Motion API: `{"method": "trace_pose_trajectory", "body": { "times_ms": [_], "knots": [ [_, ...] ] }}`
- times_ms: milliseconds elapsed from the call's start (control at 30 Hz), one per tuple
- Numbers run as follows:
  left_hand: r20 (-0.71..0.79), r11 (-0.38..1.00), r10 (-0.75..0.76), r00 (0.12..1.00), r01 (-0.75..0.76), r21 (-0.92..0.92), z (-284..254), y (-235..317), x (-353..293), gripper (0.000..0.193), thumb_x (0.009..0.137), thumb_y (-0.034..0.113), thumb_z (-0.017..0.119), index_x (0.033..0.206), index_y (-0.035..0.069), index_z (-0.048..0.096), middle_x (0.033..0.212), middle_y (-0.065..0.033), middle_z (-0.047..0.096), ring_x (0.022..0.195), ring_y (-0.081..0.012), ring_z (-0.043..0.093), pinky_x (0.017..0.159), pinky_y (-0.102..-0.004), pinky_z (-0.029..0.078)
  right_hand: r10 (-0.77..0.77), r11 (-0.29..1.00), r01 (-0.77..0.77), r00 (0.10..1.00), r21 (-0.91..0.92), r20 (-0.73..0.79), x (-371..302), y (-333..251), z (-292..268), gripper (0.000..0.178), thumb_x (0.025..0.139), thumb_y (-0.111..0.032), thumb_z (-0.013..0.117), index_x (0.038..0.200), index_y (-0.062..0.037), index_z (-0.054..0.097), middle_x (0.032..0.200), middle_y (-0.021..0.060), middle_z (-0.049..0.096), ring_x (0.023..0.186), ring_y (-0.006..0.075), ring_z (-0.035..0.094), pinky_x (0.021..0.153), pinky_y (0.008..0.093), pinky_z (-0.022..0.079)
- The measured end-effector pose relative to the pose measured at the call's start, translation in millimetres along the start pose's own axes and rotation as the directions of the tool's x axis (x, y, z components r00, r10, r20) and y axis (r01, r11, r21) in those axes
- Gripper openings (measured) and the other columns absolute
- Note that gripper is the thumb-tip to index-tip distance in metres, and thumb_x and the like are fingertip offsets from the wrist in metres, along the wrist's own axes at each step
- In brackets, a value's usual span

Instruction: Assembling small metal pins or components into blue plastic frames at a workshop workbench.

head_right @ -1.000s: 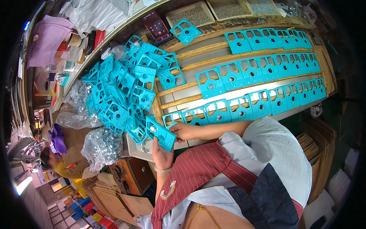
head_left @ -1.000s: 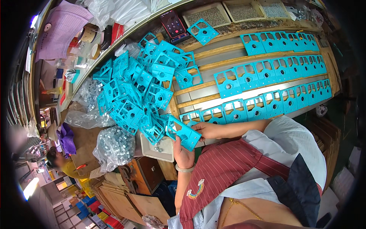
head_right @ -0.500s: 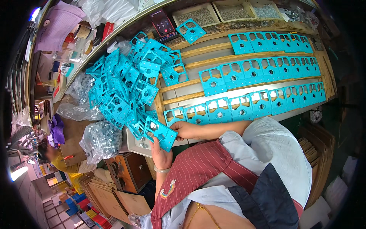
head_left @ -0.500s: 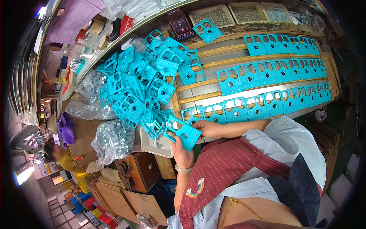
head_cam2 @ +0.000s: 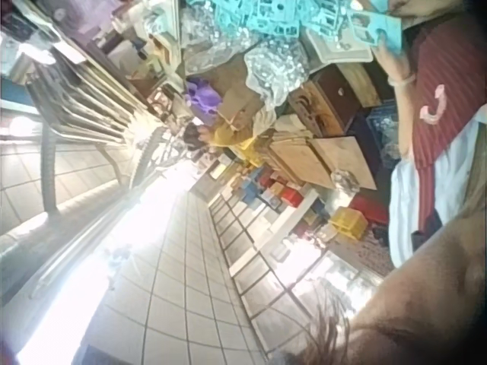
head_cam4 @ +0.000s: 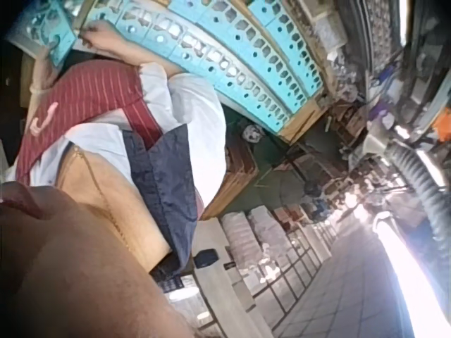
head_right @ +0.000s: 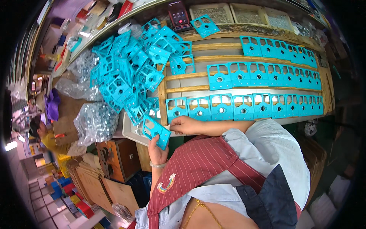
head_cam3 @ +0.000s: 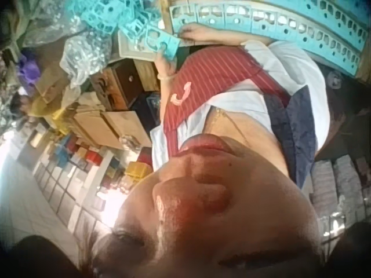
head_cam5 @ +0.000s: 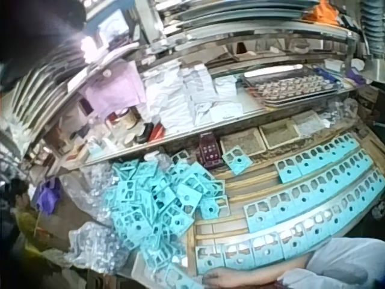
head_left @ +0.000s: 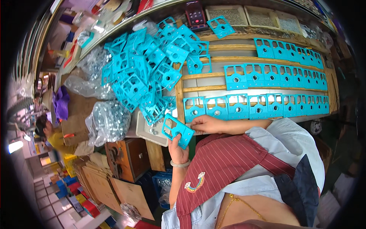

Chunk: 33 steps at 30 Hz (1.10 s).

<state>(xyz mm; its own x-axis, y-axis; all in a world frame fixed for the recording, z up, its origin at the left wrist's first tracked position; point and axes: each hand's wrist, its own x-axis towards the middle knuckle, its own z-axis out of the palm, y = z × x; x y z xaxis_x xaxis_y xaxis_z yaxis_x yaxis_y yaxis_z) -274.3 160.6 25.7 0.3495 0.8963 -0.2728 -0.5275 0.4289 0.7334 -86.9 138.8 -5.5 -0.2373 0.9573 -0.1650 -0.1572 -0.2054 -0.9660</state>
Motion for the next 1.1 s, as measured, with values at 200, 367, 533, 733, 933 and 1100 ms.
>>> {"method": "trace_pose_trajectory", "body": {
  "times_ms": [200, 367, 533, 733, 933, 1100],
  "knots": [
    [-0.181, 0.999, 0.009, 0.983, -0.015, -0.029, -90, 4, -11, 0.031, 0.081, 0.01, 0.055, 0.111, 0.01, 0.051, 0.102, -0.0026, 0.06, 0.091, -0.0216, 0.061, 0.075, -0.0361, 0.051, -0.087, 0.989, 0.082, 0.996, -0.126, -0.034, 18, 9, 2, 0.015, 0.089, -0.02, 0.057, 0.088, -0.005, 0.06, 0.072, -0.0013, 0.058, 0.065, 0.0072, 0.054, 0.058, 0.0233, 0.045],
    [-0.366, 0.992, 0.061, 0.928, -0.097, -0.081, -134, 6, -35, 0.016, 0.082, 0.003, 0.052, 0.097, 0.005, 0.048, 0.092, -0.0076, 0.059, 0.079, -0.0188, 0.06, 0.067, -0.0331, 0.053, -0.216, 0.807, 0.158, 0.976, -0.569, -0.036, 50, -7, 21, 0.017, 0.086, -0.021, 0.059, 0.087, -0.0038, 0.059, 0.071, 0.0041, 0.06, 0.065, 0.0132, 0.057, 0.059, 0.0296, 0.046],
    [-0.501, 0.992, 0.09, 0.861, -0.121, -0.029, -149, 9, -51, 0.018, 0.084, 0.004, 0.051, 0.101, 0.002, 0.047, 0.092, -0.0087, 0.059, 0.078, -0.0196, 0.06, 0.062, -0.0345, 0.054, -0.246, 0.262, 0.314, 0.936, -0.913, 0.252, 133, 11, 69, 0.017, 0.08, -0.018, 0.055, 0.083, -0.004, 0.063, 0.083, 0.0139, 0.065, 0.077, 0.0346, 0.063, 0.063, 0.0422, 0.051],
    [-0.478, 0.995, 0.082, 0.875, -0.1, -0.013, -152, 10, -43, 0.019, 0.083, 0.002, 0.051, 0.101, 0.002, 0.047, 0.094, -0.0096, 0.059, 0.082, -0.0206, 0.059, 0.073, -0.036, 0.052, 0.01, -0.244, 0.188, 0.981, -0.951, 0.192, 213, 44, 104, 0.016, 0.077, -0.009, 0.055, 0.082, -0.0093, 0.07, 0.09, 0.0109, 0.069, 0.082, 0.0268, 0.067, 0.059, 0.0436, 0.054],
    [-0.455, 0.996, 0.083, 0.887, -0.09, 0.006, -147, 13, -29, 0.02, 0.083, 0.0, 0.05, 0.102, 0.004, 0.043, 0.094, -0.0101, 0.06, 0.08, -0.0199, 0.06, 0.069, -0.0345, 0.054, -0.163, 0.318, 0.282, 0.957, -0.905, 0.241, 173, 10, 86, 0.014, 0.077, -0.019, 0.063, 0.085, -0.0071, 0.065, 0.079, 0.0132, 0.066, 0.077, 0.0273, 0.065, 0.064, 0.0376, 0.052],
    [-0.221, 0.996, 0.093, 0.971, -0.09, 0.027, -106, 6, 8, 0.029, 0.084, 0.0, 0.051, 0.111, 0.004, 0.041, 0.096, -0.0086, 0.057, 0.084, -0.0177, 0.058, 0.073, -0.0323, 0.051, -0.067, 0.989, 0.092, 0.978, -0.118, 0.199, 84, -36, 42, 0.024, 0.091, -0.022, 0.057, 0.101, -0.0013, 0.063, 0.088, 0.0024, 0.064, 0.076, 0.0081, 0.058, 0.064, 0.0228, 0.049]
  ]
}}
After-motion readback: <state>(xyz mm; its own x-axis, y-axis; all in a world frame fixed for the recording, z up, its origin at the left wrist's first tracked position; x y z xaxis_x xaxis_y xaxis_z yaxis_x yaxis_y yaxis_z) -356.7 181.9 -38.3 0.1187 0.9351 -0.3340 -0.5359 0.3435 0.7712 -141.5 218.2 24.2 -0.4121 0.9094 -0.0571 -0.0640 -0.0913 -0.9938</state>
